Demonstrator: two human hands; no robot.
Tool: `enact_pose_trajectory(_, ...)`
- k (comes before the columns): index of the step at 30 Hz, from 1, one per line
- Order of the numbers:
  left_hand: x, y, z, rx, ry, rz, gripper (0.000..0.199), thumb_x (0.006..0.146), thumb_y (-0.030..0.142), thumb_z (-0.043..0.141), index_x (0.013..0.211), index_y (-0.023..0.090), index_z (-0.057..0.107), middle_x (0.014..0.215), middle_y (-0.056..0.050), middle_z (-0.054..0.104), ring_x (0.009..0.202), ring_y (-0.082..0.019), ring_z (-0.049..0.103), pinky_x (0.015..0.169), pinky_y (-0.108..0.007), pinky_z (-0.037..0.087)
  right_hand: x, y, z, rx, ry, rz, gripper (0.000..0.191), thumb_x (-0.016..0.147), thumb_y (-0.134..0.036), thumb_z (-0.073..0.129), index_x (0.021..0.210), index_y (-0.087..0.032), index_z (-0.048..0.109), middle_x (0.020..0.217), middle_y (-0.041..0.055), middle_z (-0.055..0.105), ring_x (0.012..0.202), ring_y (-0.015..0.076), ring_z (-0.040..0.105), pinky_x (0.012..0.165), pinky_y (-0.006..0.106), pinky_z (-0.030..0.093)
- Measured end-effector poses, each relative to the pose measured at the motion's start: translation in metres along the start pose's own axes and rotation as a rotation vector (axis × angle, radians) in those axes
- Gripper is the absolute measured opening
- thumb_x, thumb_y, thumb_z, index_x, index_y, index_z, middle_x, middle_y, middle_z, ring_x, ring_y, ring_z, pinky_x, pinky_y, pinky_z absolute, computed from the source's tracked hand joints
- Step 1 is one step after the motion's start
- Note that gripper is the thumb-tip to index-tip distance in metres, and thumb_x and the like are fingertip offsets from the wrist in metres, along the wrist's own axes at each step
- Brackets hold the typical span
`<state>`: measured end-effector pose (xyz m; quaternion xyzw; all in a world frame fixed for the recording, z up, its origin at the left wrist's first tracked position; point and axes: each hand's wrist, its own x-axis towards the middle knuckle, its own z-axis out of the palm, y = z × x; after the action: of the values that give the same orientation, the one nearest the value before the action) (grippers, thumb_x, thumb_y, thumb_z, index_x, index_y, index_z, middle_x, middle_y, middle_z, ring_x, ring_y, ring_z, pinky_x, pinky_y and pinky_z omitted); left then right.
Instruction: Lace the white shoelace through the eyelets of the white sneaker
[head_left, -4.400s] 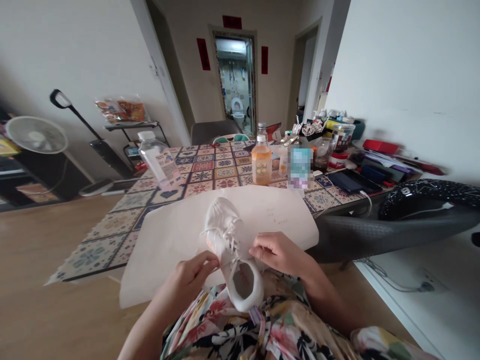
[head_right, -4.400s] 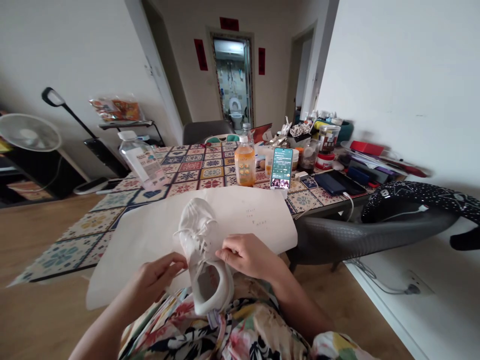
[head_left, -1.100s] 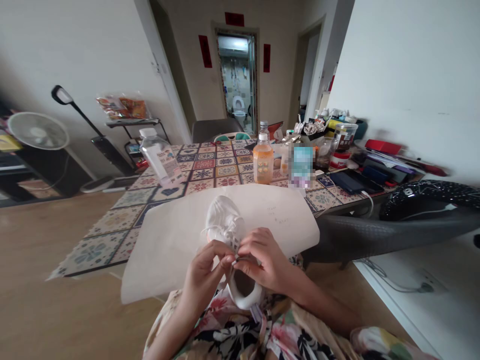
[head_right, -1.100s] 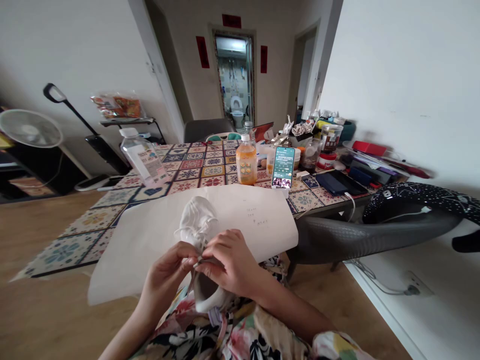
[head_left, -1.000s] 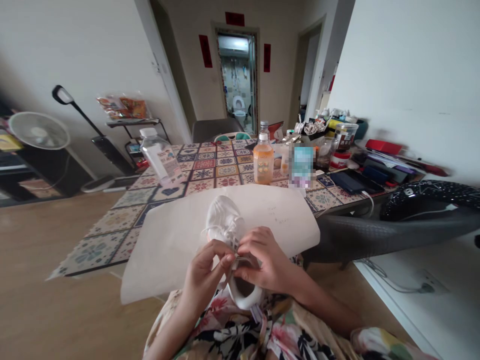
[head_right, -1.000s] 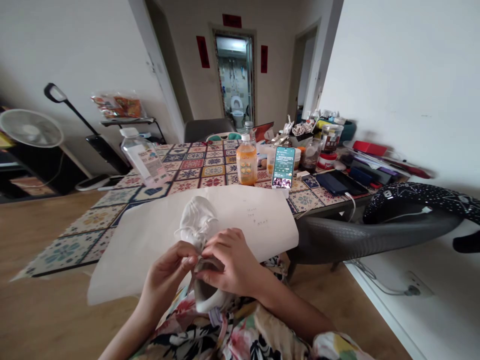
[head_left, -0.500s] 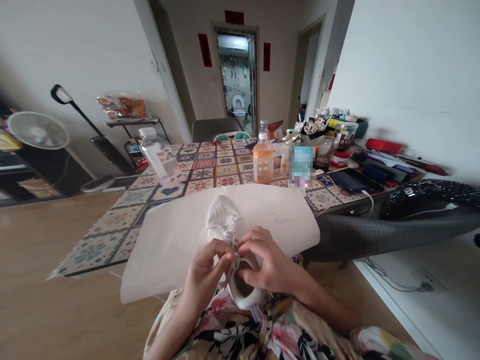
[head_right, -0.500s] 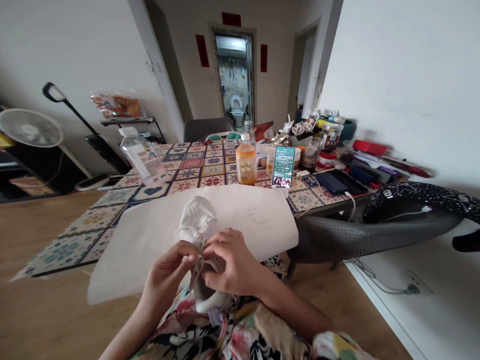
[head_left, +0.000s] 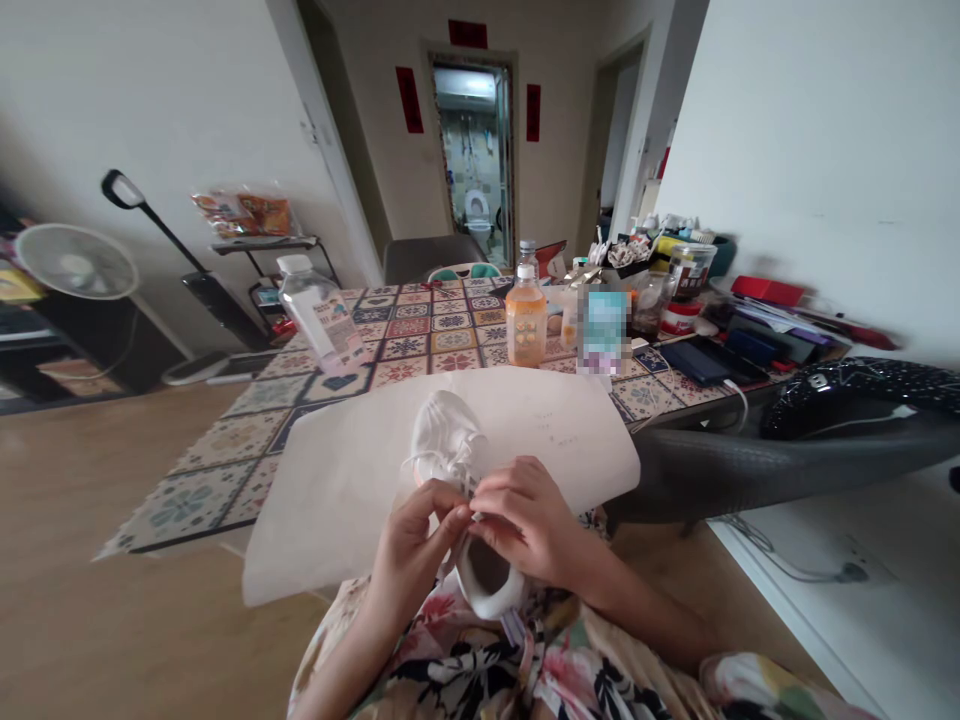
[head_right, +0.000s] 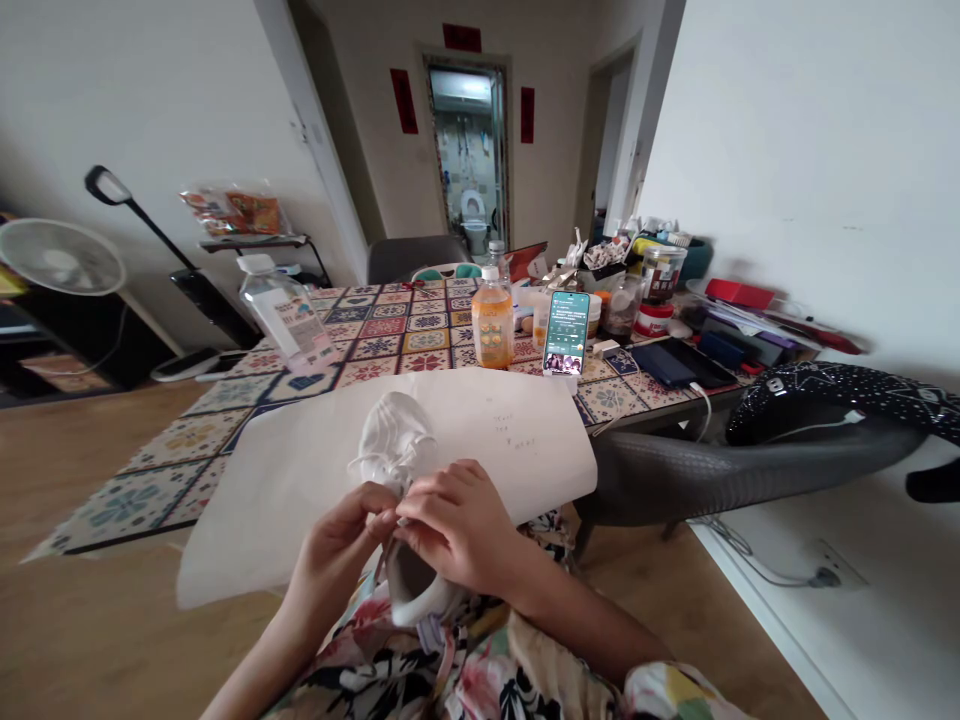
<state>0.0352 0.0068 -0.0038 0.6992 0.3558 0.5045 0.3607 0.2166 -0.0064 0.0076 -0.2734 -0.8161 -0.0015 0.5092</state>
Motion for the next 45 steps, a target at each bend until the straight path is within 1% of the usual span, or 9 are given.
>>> enact_pose_trajectory(5, 0.004, -0.007, -0.004, 0.022, 0.001, 0.044, 0.02, 0.087, 0.03, 0.063, 0.071, 0.019, 0.066, 0.066, 0.0, 0.06, 0.062, -0.016, 0.055, 0.062, -0.027, 0.043, 0.003, 0.001, -0.008, 0.067, 0.046, -0.069, 0.012, 0.097, -0.027, 0.061, 0.086, -0.021, 0.062, 0.089, 0.0038, 0.071, 0.091, 0.0171, 0.062, 0.086, 0.033, 0.046)
enact_pose_trajectory(10, 0.013, -0.017, -0.007, 0.165, 0.143, 0.091, 0.019, 0.082, 0.025, 0.063, 0.064, 0.021, 0.063, 0.071, 0.0, 0.058, 0.07, -0.018, 0.056, 0.069, -0.029, 0.044, 0.005, 0.007, -0.017, 0.285, -0.135, -0.121, 0.024, 0.095, -0.035, 0.066, 0.076, -0.021, 0.062, 0.076, -0.0007, 0.073, 0.091, 0.0161, 0.064, 0.091, 0.035, 0.043)
enact_pose_trajectory(17, 0.018, -0.023, -0.009, 0.338, 0.173, 0.119, 0.021, 0.083, 0.025, 0.06, 0.062, 0.022, 0.061, 0.072, 0.0, 0.057, 0.076, -0.021, 0.055, 0.077, -0.034, 0.042, 0.009, 0.009, -0.013, 0.447, -0.184, -0.144, 0.034, 0.097, -0.041, 0.061, 0.071, -0.019, 0.061, 0.071, -0.0012, 0.07, 0.079, 0.0135, 0.064, 0.085, 0.032, 0.044)
enact_pose_trajectory(23, 0.012, -0.028, -0.019, 0.314, 0.18, 0.193, 0.008, 0.087, 0.029, 0.061, 0.083, 0.022, 0.063, 0.082, -0.001, 0.06, 0.079, -0.02, 0.057, 0.073, -0.031, 0.046, 0.003, 0.008, -0.021, 0.191, -0.304, 0.053, 0.027, 0.082, -0.033, 0.08, 0.096, -0.018, 0.062, 0.106, 0.0069, 0.067, 0.1, 0.019, 0.061, 0.09, 0.032, 0.044)
enact_pose_trajectory(29, 0.003, -0.009, -0.022, 0.295, -0.142, 0.321, 0.015, 0.087, 0.035, 0.069, 0.092, 0.022, 0.063, 0.09, -0.004, 0.062, 0.089, -0.023, 0.058, 0.08, -0.033, 0.048, 0.002, 0.006, -0.029, 0.048, -0.301, 0.117, 0.011, 0.095, -0.025, 0.064, 0.088, -0.018, 0.06, 0.094, 0.0049, 0.067, 0.086, 0.0165, 0.061, 0.078, 0.03, 0.044)
enact_pose_trajectory(33, 0.002, 0.0, -0.019, 0.347, -0.174, 0.316, 0.012, 0.084, 0.026, 0.071, 0.092, 0.022, 0.064, 0.093, -0.005, 0.064, 0.09, -0.023, 0.06, 0.083, -0.035, 0.049, 0.009, -0.001, -0.032, 0.391, -0.334, 0.052, 0.026, 0.102, -0.034, 0.051, 0.081, -0.019, 0.056, 0.087, 0.0051, 0.069, 0.087, 0.0157, 0.064, 0.082, 0.03, 0.047)
enact_pose_trajectory(36, 0.002, 0.001, -0.017, 0.349, -0.147, 0.316, 0.008, 0.083, 0.02, 0.067, 0.09, 0.021, 0.064, 0.09, -0.005, 0.064, 0.088, -0.022, 0.06, 0.083, -0.035, 0.05, 0.014, -0.002, -0.031, 0.908, -0.512, -0.269, 0.032, 0.097, -0.045, 0.056, 0.075, -0.022, 0.053, 0.072, 0.0022, 0.069, 0.079, 0.0133, 0.068, 0.076, 0.023, 0.052)
enact_pose_trajectory(38, 0.002, 0.001, -0.016, 0.339, -0.138, 0.317, 0.008, 0.082, 0.018, 0.066, 0.089, 0.021, 0.065, 0.088, -0.004, 0.064, 0.086, -0.021, 0.061, 0.082, -0.035, 0.05, 0.015, 0.0, -0.031, 1.044, -0.604, -0.412, 0.032, 0.094, -0.045, 0.061, 0.073, -0.022, 0.053, 0.068, 0.0016, 0.068, 0.076, 0.0132, 0.069, 0.074, 0.021, 0.053)
enact_pose_trajectory(45, 0.002, 0.009, -0.01, 0.281, -0.211, 0.295, 0.009, 0.085, 0.013, 0.062, 0.081, 0.021, 0.064, 0.083, -0.002, 0.062, 0.074, -0.017, 0.06, 0.069, -0.027, 0.051, 0.007, 0.004, -0.042, 0.328, -0.368, 0.198, 0.026, 0.102, -0.034, 0.049, 0.084, -0.019, 0.06, 0.085, 0.0052, 0.065, 0.082, 0.0163, 0.061, 0.078, 0.029, 0.049)
